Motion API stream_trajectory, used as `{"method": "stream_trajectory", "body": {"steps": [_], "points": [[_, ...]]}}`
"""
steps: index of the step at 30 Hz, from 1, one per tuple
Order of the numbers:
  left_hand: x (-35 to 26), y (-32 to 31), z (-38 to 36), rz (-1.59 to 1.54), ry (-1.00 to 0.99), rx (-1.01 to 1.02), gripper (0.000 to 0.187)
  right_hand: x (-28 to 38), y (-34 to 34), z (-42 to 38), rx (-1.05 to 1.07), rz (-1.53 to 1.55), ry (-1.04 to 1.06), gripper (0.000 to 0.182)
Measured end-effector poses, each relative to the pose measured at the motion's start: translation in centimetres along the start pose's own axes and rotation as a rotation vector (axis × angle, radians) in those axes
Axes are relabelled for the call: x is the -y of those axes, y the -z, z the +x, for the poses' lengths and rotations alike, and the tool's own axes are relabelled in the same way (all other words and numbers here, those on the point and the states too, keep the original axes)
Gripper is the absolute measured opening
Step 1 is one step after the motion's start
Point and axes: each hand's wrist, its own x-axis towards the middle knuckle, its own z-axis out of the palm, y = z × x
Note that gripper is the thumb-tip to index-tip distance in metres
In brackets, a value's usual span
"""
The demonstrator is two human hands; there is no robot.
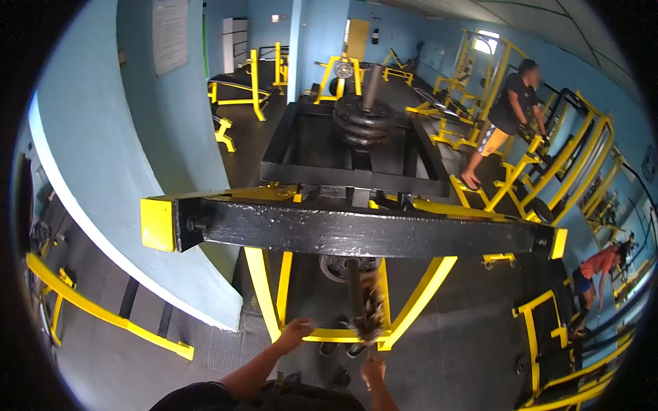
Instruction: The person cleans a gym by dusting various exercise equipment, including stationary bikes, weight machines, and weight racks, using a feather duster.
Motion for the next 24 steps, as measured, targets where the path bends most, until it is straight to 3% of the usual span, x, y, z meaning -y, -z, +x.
{"method": "stream_trajectory", "body": {"steps": [1,2,3,4,7,9,10,12,13,15,17,19,20,24], "points": [[-0.6,-1.0,0.4,0.023,-0.005,0.024,0.054,-0.3,-1.1,0.1,0.104,-0.006,-0.073,0.024],[-0.8,-1.8,1.3,0.018,-0.003,0.003,0.054,-1.8,-2.2,0.4,0.101,-0.059,0.214,0.024],[-0.6,-2.7,2.3,0.134,-0.17,-0.008,0.056,-2.0,-2.3,-0.1,0.099,-0.112,0.496,0.024],[-0.2,-3.7,2.9,0.252,-0.331,-0.016,0.058,-1.8,-2.2,0.2,0.117,-0.122,0.501,0.024],[-1.8,-5.1,3.3,0.329,-0.424,-0.075,0.059,1.7,-1.2,-1.4,0.168,-0.039,0.465,0.024],[-3.4,-5.7,2.7,0.314,-0.377,-0.109,0.058,0.9,-2.7,0.3,-0.014,0.052,0.658,0.025],[-4.2,-5.9,2.5,0.379,-0.402,-0.084,0.055,0.5,-2.5,0.8,-0.005,0.043,0.669,0.025],[-4.6,-6.2,1.7,0.433,-0.42,-0.078,0.052,0.5,-1.7,1.3,0.336,-0.275,0.516,0.027],[-4.6,-6.2,1.2,0.286,-0.307,-0.104,0.055,-0.9,-1.7,2.1,0.346,-0.289,0.529,0.027],[-3.5,-5.6,0.9,0.126,-0.189,-0.147,0.058,-4.1,-0.9,3.8,0.242,-0.297,0.658,0.023],[-1.0,-5.2,1.0,0.243,-0.15,-0.266,0.058,-5.8,3.0,4.7,0.146,-0.26,0.587,0.028],[-1.2,-5.1,0.7,0.216,-0.095,-0.278,0.058,-8.1,6.2,6.7,0.021,-0.379,0.33,0.022],[-1.6,-5.2,0.5,0.203,-0.063,-0.281,0.058,-8.2,7.8,7.1,0.03,-0.394,0.344,0.022],[-3.2,-7.6,1.1,0.06,0.023,-0.173,0.061,-9.7,13.6,6.8,-0.191,-0.109,1.267,0.022]]}}
